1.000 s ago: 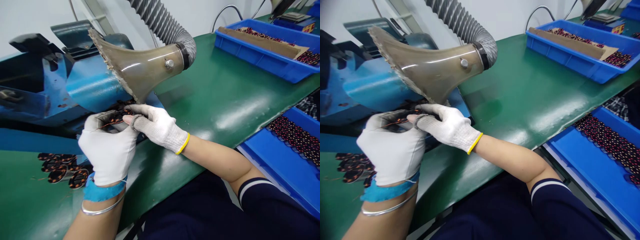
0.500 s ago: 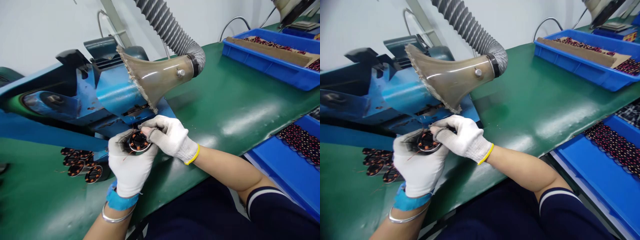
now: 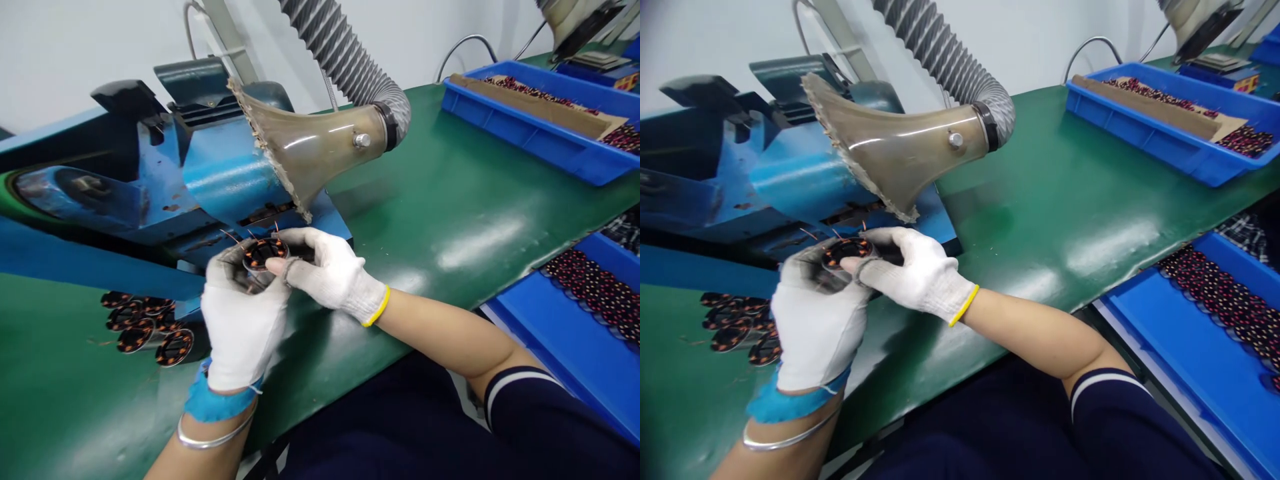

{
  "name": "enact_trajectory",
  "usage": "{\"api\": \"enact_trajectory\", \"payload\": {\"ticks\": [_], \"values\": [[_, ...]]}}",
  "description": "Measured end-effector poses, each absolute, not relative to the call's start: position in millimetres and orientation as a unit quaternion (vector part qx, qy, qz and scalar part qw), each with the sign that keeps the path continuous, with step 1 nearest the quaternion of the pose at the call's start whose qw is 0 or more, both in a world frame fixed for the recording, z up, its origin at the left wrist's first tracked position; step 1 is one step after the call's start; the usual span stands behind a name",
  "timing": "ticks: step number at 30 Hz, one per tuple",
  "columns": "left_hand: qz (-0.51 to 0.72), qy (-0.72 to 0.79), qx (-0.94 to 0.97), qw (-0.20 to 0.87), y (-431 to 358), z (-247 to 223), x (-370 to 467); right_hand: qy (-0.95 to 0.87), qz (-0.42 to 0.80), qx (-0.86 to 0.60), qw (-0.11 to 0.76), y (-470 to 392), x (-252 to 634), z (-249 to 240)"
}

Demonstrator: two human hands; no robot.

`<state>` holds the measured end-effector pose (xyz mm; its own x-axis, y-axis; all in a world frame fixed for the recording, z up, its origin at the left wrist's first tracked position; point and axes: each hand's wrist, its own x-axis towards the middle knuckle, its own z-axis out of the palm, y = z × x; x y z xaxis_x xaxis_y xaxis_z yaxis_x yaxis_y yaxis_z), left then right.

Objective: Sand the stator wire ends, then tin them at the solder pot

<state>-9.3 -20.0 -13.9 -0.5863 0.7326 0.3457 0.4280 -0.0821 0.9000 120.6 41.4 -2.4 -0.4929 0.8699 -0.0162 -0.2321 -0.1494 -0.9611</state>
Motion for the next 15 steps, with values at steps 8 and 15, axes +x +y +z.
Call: {"api": "enact_trajectory", "payload": {"ticks": [8, 15], "values": [[0.562, 0.724, 0.397, 0.044, -0.4, 1.7, -6.6, -0.541, 0.658, -0.288, 0.438, 55.7, 110.7, -1.9], [0.533, 0.744, 0.402, 0.024, 0.5, 11.1, -3.9, -0.561, 0.656, -0.281, 0.419, 58.2, 113.9, -0.9]]}}
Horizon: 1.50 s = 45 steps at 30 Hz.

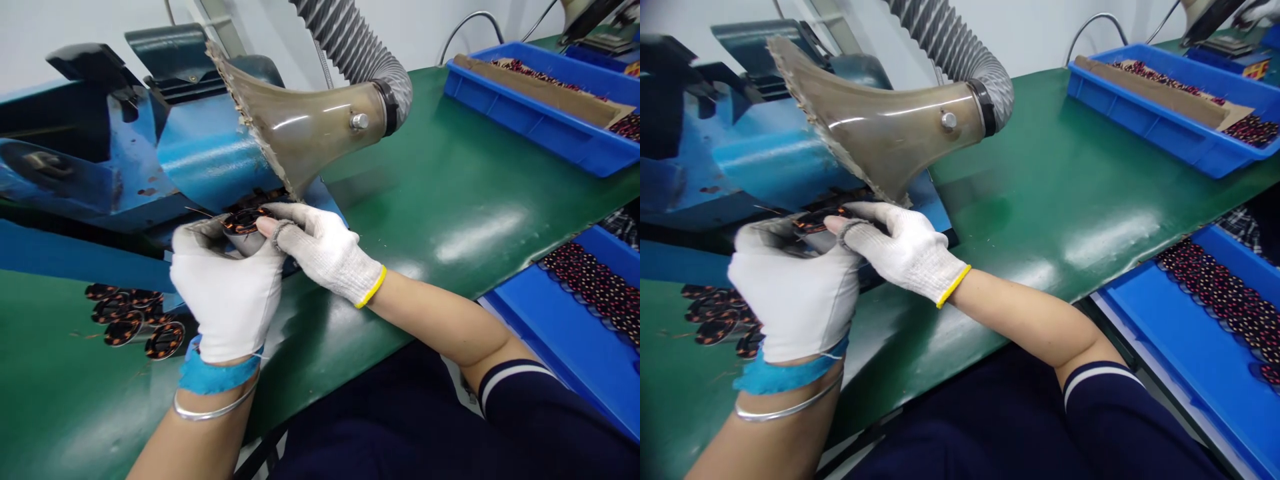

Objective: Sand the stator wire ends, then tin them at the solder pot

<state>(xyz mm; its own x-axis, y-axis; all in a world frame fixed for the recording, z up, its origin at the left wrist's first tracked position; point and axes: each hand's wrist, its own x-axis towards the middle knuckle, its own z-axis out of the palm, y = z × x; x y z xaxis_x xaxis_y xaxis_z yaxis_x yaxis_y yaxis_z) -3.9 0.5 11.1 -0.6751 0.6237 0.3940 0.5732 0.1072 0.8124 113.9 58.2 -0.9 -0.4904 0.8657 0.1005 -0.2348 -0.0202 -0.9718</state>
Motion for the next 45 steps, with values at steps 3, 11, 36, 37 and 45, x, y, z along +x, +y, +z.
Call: {"api": "enact_trajectory", "payload": {"ticks": [3, 11, 36, 37, 45], "values": [[0.547, 0.736, 0.397, 0.037, 6.0, 13.0, 0.9, -0.555, 0.664, -0.268, 0.423, 60.9, 117.7, 0.1], [0.611, 0.664, 0.428, 0.053, -19.1, -11.2, 5.0, -0.517, 0.701, -0.25, 0.424, 43.9, 123.4, -6.5], [0.322, 0.936, 0.143, 0.021, -194.0, -33.8, -195.5, -0.739, 0.543, -0.185, 0.353, 11.1, 127.0, -20.0], [0.317, 0.935, 0.155, 0.034, -190.1, -34.8, -190.7, -0.744, 0.538, -0.19, 0.348, 11.5, 126.7, -21.0], [0.281, 0.889, 0.351, 0.088, -123.9, -53.7, -134.8, -0.794, 0.499, -0.205, 0.279, 15.0, 126.6, -23.8]]}}
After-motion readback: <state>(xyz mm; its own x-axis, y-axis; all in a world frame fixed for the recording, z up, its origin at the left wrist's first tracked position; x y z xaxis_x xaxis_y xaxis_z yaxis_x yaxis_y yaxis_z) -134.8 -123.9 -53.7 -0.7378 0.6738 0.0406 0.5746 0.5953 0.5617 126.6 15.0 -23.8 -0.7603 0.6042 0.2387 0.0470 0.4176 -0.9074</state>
